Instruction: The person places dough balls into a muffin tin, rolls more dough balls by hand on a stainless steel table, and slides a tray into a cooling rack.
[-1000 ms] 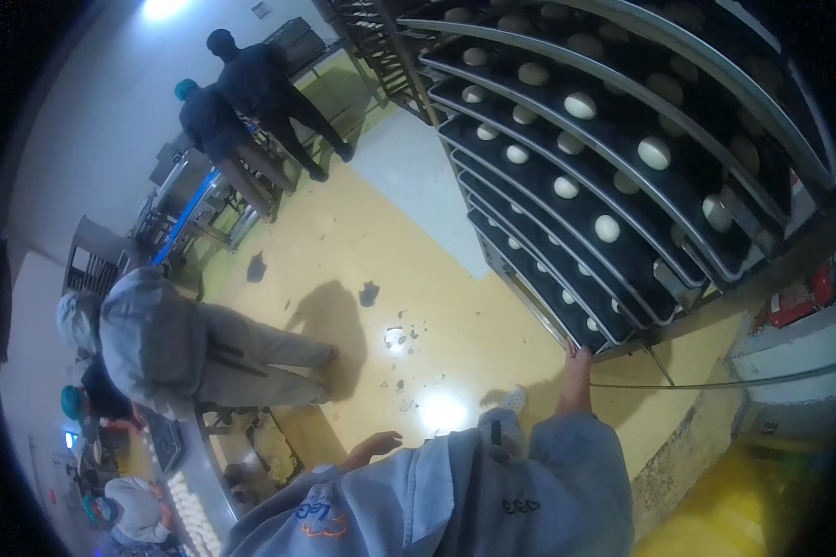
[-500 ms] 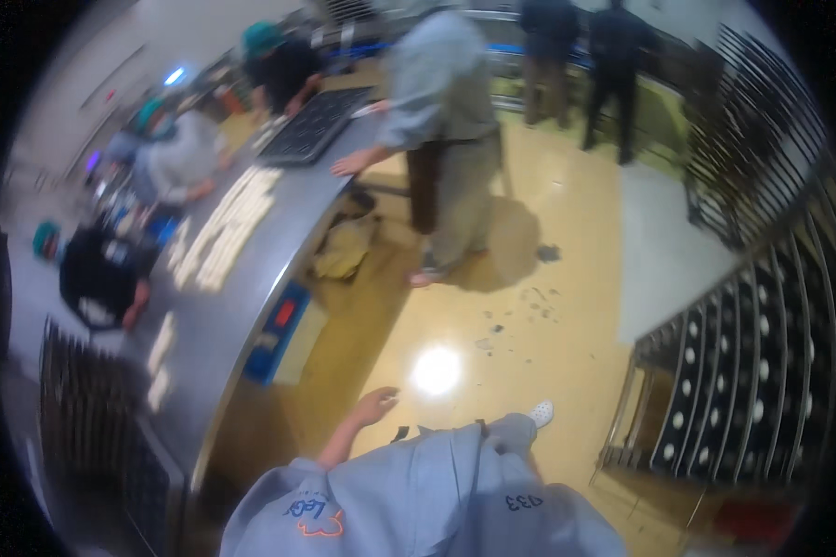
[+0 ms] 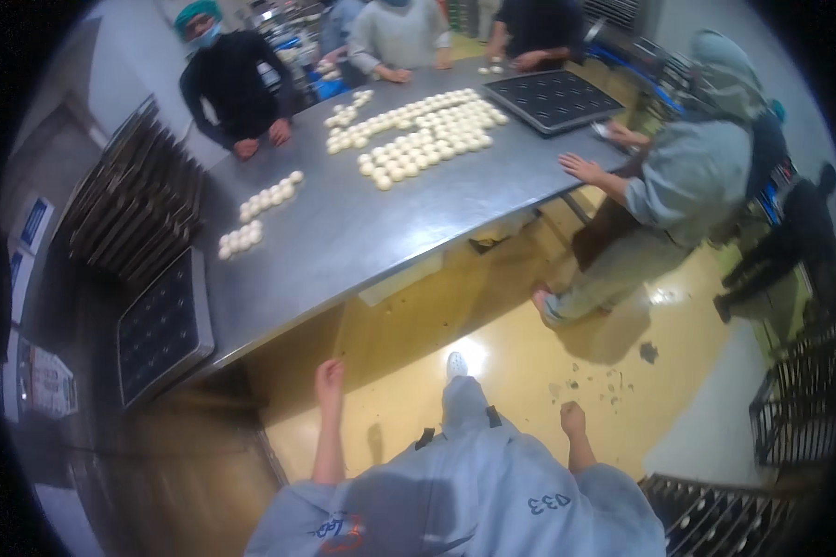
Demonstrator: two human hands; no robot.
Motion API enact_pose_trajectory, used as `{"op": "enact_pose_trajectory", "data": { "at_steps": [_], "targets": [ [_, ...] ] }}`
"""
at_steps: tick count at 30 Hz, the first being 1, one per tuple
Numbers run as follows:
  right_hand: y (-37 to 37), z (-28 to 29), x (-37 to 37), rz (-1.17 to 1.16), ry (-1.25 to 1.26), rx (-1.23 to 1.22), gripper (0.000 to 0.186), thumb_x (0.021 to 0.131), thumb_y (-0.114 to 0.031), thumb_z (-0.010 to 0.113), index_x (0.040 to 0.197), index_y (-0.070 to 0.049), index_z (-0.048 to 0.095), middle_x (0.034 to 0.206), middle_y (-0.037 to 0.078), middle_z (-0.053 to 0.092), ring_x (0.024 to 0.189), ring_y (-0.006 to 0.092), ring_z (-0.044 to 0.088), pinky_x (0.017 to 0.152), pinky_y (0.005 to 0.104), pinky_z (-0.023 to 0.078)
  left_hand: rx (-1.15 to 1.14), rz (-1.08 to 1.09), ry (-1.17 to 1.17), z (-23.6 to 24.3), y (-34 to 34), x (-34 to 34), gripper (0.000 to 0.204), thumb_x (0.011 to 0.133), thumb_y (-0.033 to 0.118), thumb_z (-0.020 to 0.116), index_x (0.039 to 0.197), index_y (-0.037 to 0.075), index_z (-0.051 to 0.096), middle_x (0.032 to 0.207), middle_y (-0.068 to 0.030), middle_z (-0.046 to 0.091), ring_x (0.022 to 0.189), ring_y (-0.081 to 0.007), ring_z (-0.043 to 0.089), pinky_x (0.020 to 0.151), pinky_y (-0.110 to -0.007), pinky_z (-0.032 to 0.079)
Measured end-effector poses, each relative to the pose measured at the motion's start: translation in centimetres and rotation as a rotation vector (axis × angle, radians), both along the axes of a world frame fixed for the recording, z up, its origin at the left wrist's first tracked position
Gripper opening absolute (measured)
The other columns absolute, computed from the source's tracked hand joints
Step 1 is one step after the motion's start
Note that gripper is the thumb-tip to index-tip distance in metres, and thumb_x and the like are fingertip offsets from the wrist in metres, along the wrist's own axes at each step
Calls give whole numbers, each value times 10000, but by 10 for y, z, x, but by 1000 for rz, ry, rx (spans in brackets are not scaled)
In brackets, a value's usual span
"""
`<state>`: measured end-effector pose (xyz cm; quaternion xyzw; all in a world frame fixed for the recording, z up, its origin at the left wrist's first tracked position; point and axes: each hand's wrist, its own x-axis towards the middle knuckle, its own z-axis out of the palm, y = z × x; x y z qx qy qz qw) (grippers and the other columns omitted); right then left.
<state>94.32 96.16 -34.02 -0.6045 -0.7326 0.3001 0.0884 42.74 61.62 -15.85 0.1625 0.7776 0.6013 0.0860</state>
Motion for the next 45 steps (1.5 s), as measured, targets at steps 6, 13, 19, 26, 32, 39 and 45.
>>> {"op": "enact_pose_trajectory", "data": {
  "at_steps": [6, 13, 19, 26, 32, 39, 45],
  "targets": [
    [41, 102, -267, 305, 583, 111, 135, 960, -15, 541, 1029, 6, 655, 929, 154, 677, 805, 222, 679, 707, 322, 545, -219, -371, 232, 55, 100, -16, 283, 972, 99, 596, 1248, 45, 619, 1208, -139, 659, 1162, -292, 618, 1022, -394, 478],
    [38, 233, -566, 942, 789, 144, 226, 901, -6, 595, 1114, -62, 647, 1053, 140, 613, 940, 299, 681, 793, 383, 562, -409, 97, 378, 64, 59, -130, 337, 902, 97, 664, 1236, 52, 635, 1250, -165, 635, 1202, -362, 584, 1039, -445, 457],
    [23, 230, -729, 928, 959, -101, 527, 867, 10, 608, 1362, -25, 430, 1322, 203, 418, 1132, 353, 600, 982, 423, 541, -657, 344, 174, 28, 2, -233, 566, 871, 127, 689, 1400, 38, 510, 1450, -217, 496, 1363, -408, 446, 1154, -422, 367],
    [7, 213, -841, 609, 956, -121, 592, 850, 9, 641, 1385, 8, 388, 1339, 195, 377, 1224, 316, 544, 987, 403, 543, -1107, 403, 274, 20, -7, -298, 727, 917, 428, 635, 1546, 155, 392, 1627, -123, 326, 1532, -361, 219, 1218, -629, 124],
    [0, 224, -942, 481, 922, 42, 598, 842, -21, 664, 1377, 11, 399, 1330, 193, 382, 1157, 297, 557, 935, 396, 549, -1079, 424, 134, 49, -2, -354, 755, 896, 447, 621, 1551, 159, 380, 1648, -100, 290, 1534, -356, 221, 1228, -614, 116],
    [8, 219, -1051, 503, 750, 323, 616, 848, -143, 718, 1397, -44, 458, 1345, 181, 443, 1157, 310, 575, 929, 399, 534, -1123, 381, 113, 40, 0, -372, 775, 875, 433, 631, 1548, 150, 372, 1629, -113, 316, 1527, -384, 230, 1223, -627, 155],
    [18, 216, -1081, 698, 701, 279, 495, 832, -215, 741, 1301, -106, 630, 1253, 146, 602, 1113, 312, 622, 950, 410, 513, -1176, 305, 93, 44, -4, -371, 773, 915, 470, 567, 1565, 117, 342, 1634, -134, 303, 1531, -408, 209, 1212, -651, 154]
  ]
}}
